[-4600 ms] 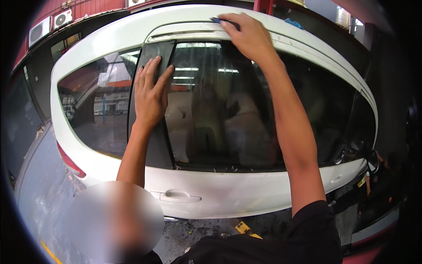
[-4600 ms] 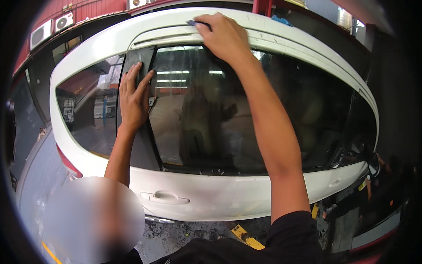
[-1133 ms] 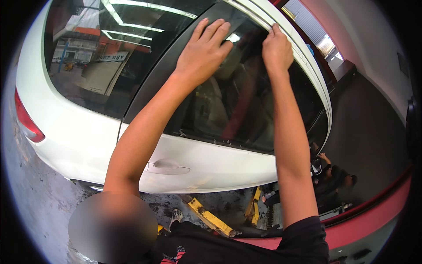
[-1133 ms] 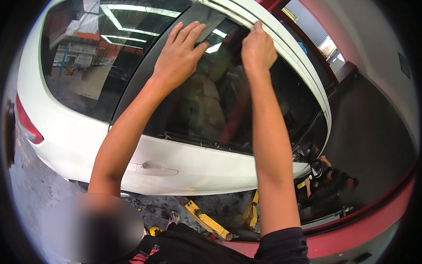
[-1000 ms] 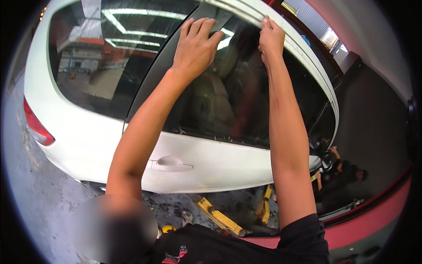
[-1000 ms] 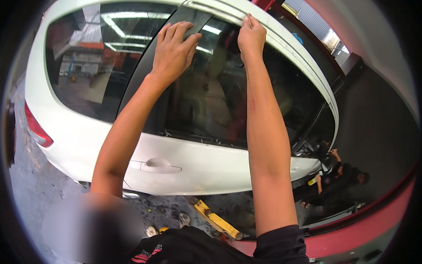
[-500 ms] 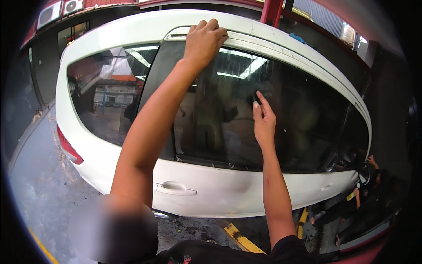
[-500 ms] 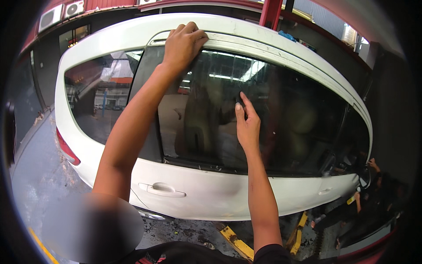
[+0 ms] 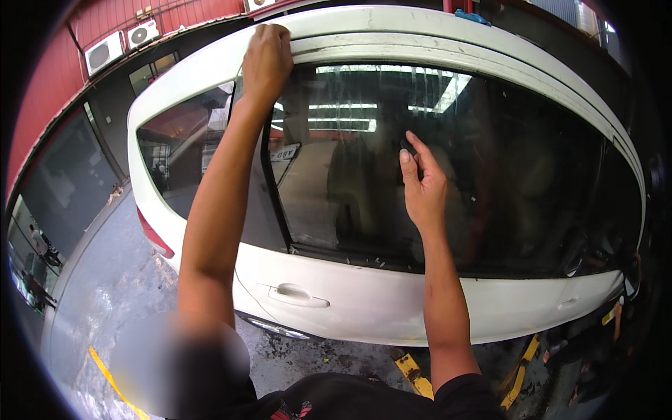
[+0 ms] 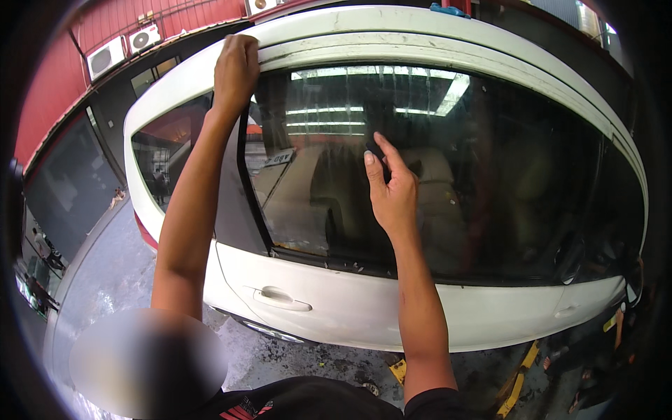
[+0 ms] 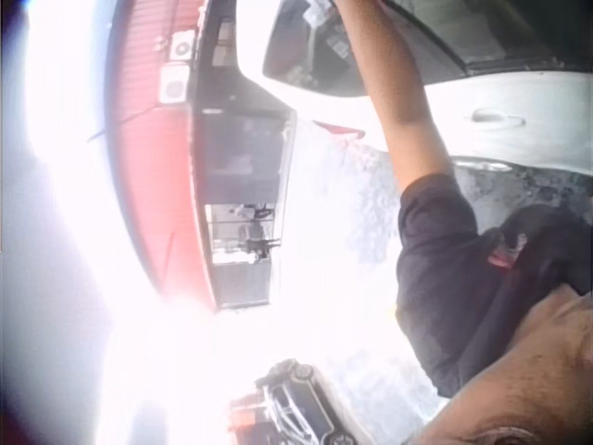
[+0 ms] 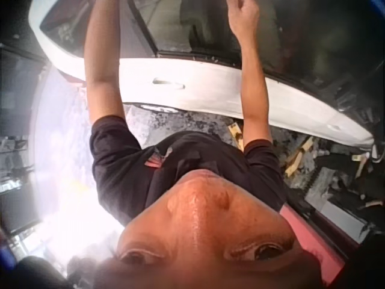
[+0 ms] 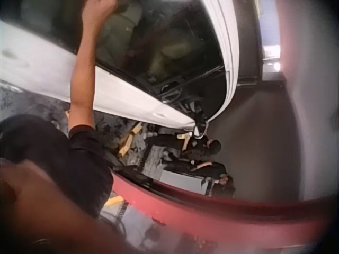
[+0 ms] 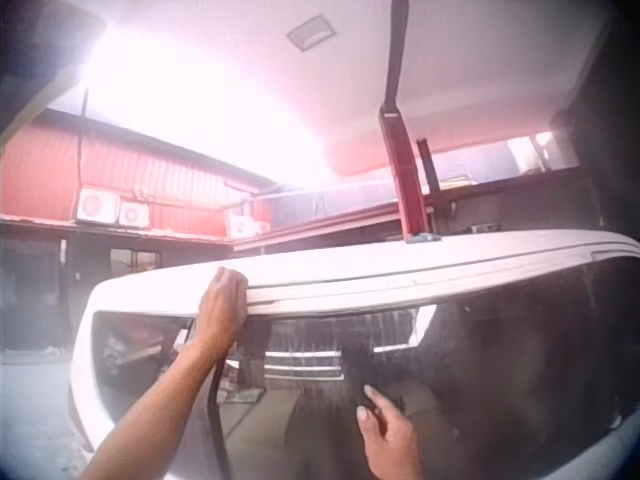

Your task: The person applies a tint film to the rear side window of a white car using a blue squeegee tool. They smooth the film along the top edge and then move to the front side window to continue the application.

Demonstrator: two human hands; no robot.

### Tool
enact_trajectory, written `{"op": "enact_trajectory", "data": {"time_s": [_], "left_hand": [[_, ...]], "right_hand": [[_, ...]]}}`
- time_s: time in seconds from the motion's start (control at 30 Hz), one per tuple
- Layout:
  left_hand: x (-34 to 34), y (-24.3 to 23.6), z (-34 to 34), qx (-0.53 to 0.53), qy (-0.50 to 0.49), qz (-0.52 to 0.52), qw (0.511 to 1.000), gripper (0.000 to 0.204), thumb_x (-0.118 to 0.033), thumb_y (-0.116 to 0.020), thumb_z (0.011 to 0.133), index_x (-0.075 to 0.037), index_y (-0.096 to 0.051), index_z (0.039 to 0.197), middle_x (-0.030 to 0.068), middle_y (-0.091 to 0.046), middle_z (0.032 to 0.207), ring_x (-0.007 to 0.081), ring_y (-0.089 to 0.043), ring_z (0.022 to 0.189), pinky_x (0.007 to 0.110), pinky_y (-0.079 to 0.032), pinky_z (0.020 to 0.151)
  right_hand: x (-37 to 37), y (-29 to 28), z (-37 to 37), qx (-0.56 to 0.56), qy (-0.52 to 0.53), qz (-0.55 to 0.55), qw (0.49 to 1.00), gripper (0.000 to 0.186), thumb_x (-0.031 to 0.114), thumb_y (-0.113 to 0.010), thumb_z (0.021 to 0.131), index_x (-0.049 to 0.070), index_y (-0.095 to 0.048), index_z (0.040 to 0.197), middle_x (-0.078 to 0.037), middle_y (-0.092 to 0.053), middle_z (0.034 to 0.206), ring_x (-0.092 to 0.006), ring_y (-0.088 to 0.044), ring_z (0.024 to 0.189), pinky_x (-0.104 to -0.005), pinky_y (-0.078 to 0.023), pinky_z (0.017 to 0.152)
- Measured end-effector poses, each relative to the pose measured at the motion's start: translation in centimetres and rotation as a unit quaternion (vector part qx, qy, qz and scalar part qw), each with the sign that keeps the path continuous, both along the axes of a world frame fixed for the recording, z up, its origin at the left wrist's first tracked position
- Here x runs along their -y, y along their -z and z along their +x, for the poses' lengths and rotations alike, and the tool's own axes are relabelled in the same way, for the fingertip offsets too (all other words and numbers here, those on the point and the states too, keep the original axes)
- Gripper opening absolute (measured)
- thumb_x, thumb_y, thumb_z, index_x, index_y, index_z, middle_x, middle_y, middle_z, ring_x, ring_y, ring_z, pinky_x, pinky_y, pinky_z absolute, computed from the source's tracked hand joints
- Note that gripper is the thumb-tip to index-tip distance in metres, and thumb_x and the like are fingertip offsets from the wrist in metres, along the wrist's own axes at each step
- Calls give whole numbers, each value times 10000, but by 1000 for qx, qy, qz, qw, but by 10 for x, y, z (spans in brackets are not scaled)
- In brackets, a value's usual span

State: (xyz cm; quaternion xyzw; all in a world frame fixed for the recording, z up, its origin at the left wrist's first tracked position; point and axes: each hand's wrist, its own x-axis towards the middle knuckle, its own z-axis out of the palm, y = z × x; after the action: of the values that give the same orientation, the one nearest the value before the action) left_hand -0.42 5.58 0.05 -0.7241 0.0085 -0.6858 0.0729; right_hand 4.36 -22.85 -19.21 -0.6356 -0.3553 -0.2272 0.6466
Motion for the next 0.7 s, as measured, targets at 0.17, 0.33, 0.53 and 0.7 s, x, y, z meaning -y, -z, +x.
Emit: {"op": "enact_trajectory", "data": {"time_s": [0.17, 0.33, 0.53, 0.7], "left_hand": [[24, 3, -10, -159, 50, 46, 985, 180, -209, -713, 956, -105, -793, 1079, 74, -723, 1016, 280, -705, 828, 376, -549, 773], [29, -18, -14, -215, -28, 58, 975, 173, -231, -712, 941, -102, -789, 1026, 60, -722, 971, 274, -715, 833, 388, -556, 755], [40, -6, 5, -124, -156, 179, 963, 142, -199, -634, 982, -82, -677, 913, 81, -688, 970, 335, -708, 863, 440, -566, 742], [34, -16, -15, -207, -26, 79, 975, 205, -248, -668, 967, -64, -751, 928, 85, -714, 1003, 345, -703, 866, 462, -542, 769]], "right_hand": [[6, 2, 7, 11, -17, 0, 1000, 383, 303, -641, 1048, 3, -691, 1281, -187, -743, 1201, -292, -727, 1105, -354, -539, 952], [6, 9, 4, 60, -42, 25, 997, 348, 254, -654, 1041, -18, -697, 1255, -178, -754, 1160, -280, -737, 1066, -338, -544, 927], [6, 9, 4, 26, -66, 40, 997, 318, 216, -655, 1040, -23, -699, 1245, -169, -756, 1143, -251, -737, 1044, -326, -554, 899], [8, 8, 3, 61, -77, 46, 994, 312, 203, -646, 1045, -25, -694, 1253, -166, -755, 1125, -232, -736, 993, -320, -559, 873]]}}
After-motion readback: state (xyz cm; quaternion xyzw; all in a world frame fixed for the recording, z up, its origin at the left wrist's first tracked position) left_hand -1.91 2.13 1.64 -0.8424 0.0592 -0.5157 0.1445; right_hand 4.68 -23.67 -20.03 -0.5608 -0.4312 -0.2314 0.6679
